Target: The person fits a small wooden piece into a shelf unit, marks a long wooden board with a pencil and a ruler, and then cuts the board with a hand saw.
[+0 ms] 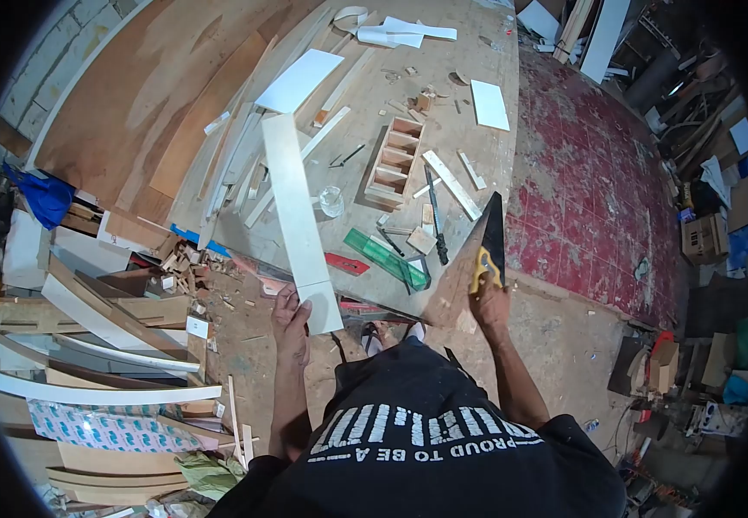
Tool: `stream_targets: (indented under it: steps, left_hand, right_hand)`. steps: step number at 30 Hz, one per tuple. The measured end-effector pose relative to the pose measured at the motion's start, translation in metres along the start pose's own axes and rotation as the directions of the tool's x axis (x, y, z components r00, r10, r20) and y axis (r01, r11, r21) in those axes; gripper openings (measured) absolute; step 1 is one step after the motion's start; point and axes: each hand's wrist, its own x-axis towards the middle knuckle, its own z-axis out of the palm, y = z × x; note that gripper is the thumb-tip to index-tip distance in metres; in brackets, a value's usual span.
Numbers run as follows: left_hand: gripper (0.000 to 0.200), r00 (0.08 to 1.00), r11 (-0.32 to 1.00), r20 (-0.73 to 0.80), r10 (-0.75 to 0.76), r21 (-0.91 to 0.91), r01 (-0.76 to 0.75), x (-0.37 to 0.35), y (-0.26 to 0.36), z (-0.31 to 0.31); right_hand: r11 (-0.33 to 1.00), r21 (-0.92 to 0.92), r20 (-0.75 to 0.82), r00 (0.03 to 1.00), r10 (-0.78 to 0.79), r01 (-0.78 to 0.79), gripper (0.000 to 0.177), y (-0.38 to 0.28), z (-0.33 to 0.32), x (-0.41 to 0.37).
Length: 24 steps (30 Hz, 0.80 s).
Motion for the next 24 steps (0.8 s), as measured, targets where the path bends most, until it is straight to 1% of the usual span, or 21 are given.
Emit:
stream_targets:
  steps: [1,2,3,4,6,7,8,9,10,11,12,13,14,15,17,18,19,20,21,23,24]
  left_hand:
    - [0.042,0.999,0.999,0.041,-0.020,0.026,0.019,0.003,-0.007,-0.008]
    - [0.041,0.996,0.998,0.083,-0.040,0.053,0.036,0.005,-0.014,-0.014]
    - [0.041,0.995,0.998,0.089,-0.048,0.042,0.044,0.007,-0.017,-0.016]
    - [0.041,0.984,0.992,0.152,-0.090,0.105,0.075,0.008,-0.021,-0.014]
    - [0.042,0.947,0.967,0.268,-0.175,0.227,0.114,0.011,-0.032,-0.010]
    - [0.042,0.944,0.967,0.273,-0.184,0.220,0.125,0.010,-0.039,-0.004]
    - [0.042,0.905,0.961,0.360,-0.227,0.233,0.148,0.009,-0.046,0.004]
    - [0.042,0.858,0.955,0.442,-0.263,0.249,0.164,0.008,-0.053,0.012]
    - [0.042,0.858,0.956,0.443,-0.261,0.243,0.166,0.005,-0.062,0.020]
    - [0.041,0.824,0.947,0.485,-0.292,0.267,0.178,0.004,-0.073,0.029]
    - [0.040,0.786,0.937,0.527,-0.324,0.295,0.189,0.002,-0.084,0.038]
    - [0.040,0.781,0.937,0.533,-0.326,0.295,0.189,0.000,-0.097,0.047]
    - [0.039,0.747,0.933,0.573,-0.336,0.311,0.181,-0.001,-0.109,0.057]
    - [0.038,0.711,0.929,0.612,-0.347,0.328,0.171,-0.002,-0.122,0.066]
    - [0.039,0.678,0.918,0.634,-0.372,0.361,0.166,-0.004,-0.147,0.082]
    - [0.039,0.664,0.899,0.628,-0.405,0.406,0.164,-0.006,-0.160,0.089]
    - [0.040,0.651,0.878,0.620,-0.438,0.452,0.160,-0.007,-0.172,0.095]
    - [0.039,0.640,0.873,0.611,-0.466,0.437,0.218,-0.010,-0.185,0.102]
    - [0.039,0.633,0.870,0.614,-0.471,0.444,0.217,-0.011,-0.197,0.105]
    - [0.040,0.598,0.813,0.564,-0.569,0.498,0.304,-0.015,-0.222,0.113]
    - [0.040,0.596,0.810,0.564,-0.571,0.502,0.301,-0.016,-0.239,0.116]
  right_hand:
    - [0.999,-0.012,-0.054,0.997,0.047,-0.048,0.034,0.001,-0.009,0.004]
    - [0.993,0.036,-0.093,0.989,0.113,-0.110,0.033,0.004,-0.020,0.009]
    - [0.982,0.085,-0.129,0.975,0.179,-0.169,0.033,0.006,-0.031,0.013]
    - [0.941,0.122,-0.139,0.933,0.331,-0.315,0.031,0.001,-0.050,0.017]
    - [0.914,0.310,-0.299,0.886,0.355,-0.262,0.035,0.011,-0.070,0.018]
    - [0.895,0.391,-0.378,0.850,0.368,-0.214,0.037,0.016,-0.080,0.014]
    - [0.899,0.380,-0.380,0.850,0.366,-0.218,0.037,0.020,-0.089,0.008]
    - [0.814,0.547,-0.369,0.816,0.444,-0.196,0.036,0.023,-0.098,0.001]
    - [0.700,0.696,-0.342,0.784,0.518,-0.158,0.036,0.023,-0.107,-0.005]
    - [0.704,0.693,-0.346,0.784,0.515,-0.157,0.036,0.021,-0.114,-0.014]
    - [0.582,0.795,-0.275,0.754,0.596,-0.170,0.035,0.017,-0.122,-0.027]
    - [0.446,0.877,-0.193,0.721,0.666,-0.177,0.035,0.014,-0.129,-0.040]
    - [0.445,0.870,-0.188,0.688,0.701,-0.215,0.032,0.011,-0.136,-0.050]
    - [0.445,0.870,-0.194,0.680,0.707,-0.214,0.032,0.016,-0.136,-0.061]
    - [0.314,0.914,-0.090,0.625,0.776,-0.258,0.030,0.030,-0.132,-0.087]
    - [0.285,0.913,-0.057,0.597,0.800,-0.293,0.029,0.036,-0.131,-0.098]
    - [0.281,0.914,-0.059,0.589,0.806,-0.293,0.029,0.043,-0.129,-0.110]
    - [0.272,0.909,-0.043,0.578,0.815,-0.316,0.028,0.050,-0.126,-0.121]
    - [0.262,0.903,-0.026,0.565,0.824,-0.340,0.028,0.056,-0.124,-0.133]
    - [0.251,0.905,-0.023,0.551,0.834,-0.343,0.027,0.065,-0.121,-0.152]
    - [0.232,0.896,0.005,0.531,0.847,-0.378,0.030,0.070,-0.121,-0.161]
